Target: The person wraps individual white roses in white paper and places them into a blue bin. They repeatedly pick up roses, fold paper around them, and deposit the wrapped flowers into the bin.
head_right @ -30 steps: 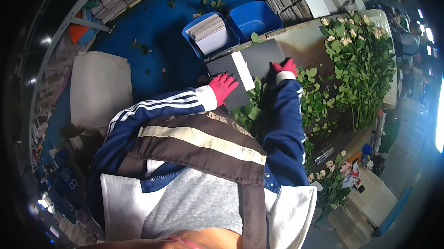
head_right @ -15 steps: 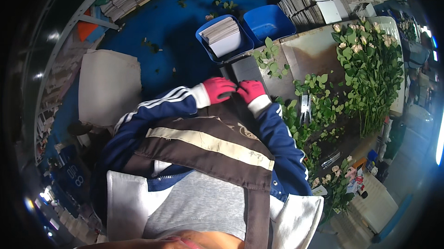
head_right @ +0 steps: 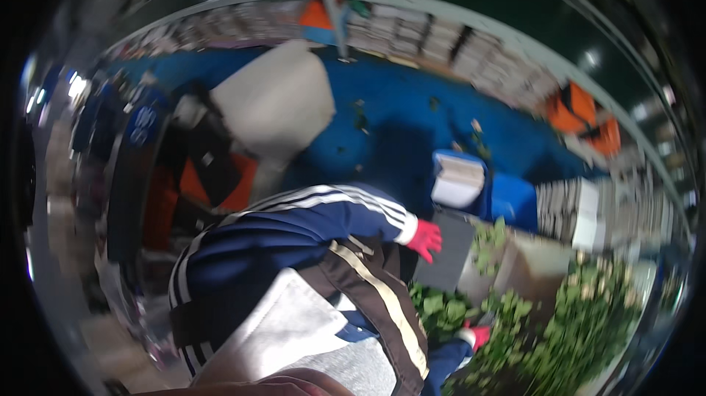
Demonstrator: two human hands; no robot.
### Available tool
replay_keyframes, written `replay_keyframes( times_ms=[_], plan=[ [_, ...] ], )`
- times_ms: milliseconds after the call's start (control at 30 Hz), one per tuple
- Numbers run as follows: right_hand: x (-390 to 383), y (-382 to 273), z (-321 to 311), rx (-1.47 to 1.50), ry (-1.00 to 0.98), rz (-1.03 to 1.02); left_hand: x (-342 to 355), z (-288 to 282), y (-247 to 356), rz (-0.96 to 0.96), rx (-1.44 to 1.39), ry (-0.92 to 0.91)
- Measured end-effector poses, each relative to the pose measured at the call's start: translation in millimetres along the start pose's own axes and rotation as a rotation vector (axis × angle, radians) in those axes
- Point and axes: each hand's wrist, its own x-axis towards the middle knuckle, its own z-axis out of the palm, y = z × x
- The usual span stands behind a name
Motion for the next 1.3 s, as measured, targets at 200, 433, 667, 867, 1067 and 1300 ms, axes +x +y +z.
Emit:
replay_keyframes(
  times_ms=[200, 433, 667, 867, 1067, 1300],
  plan=[
    [50, 32, 20, -0.129, 0.255, 0.061, 1, -4, 17, -0.086, 0.106, -0.031],
    [98, 9, 13, 0.766, -0.023, -0.618, -7, 11, 11, -0.109, 0.041, 0.016],
    [-84, -169, 4, -0.198, 0.800, -0.768, -16, 8, 15, -0.182, 0.027, 0.049],
    [-54, -231, -78, -0.358, 0.466, -1.179, -31, 58, 6, -0.202, -0.064, 0.378],
    [-17, -363, -179, -1.138, 0.127, -1.626, -21, 22, -7, -0.045, -0.101, 0.109],
    [-43, -462, -186, -1.372, -0.022, -1.588, -29, 6, -2, -0.235, -0.146, 0.171]
  ],
)
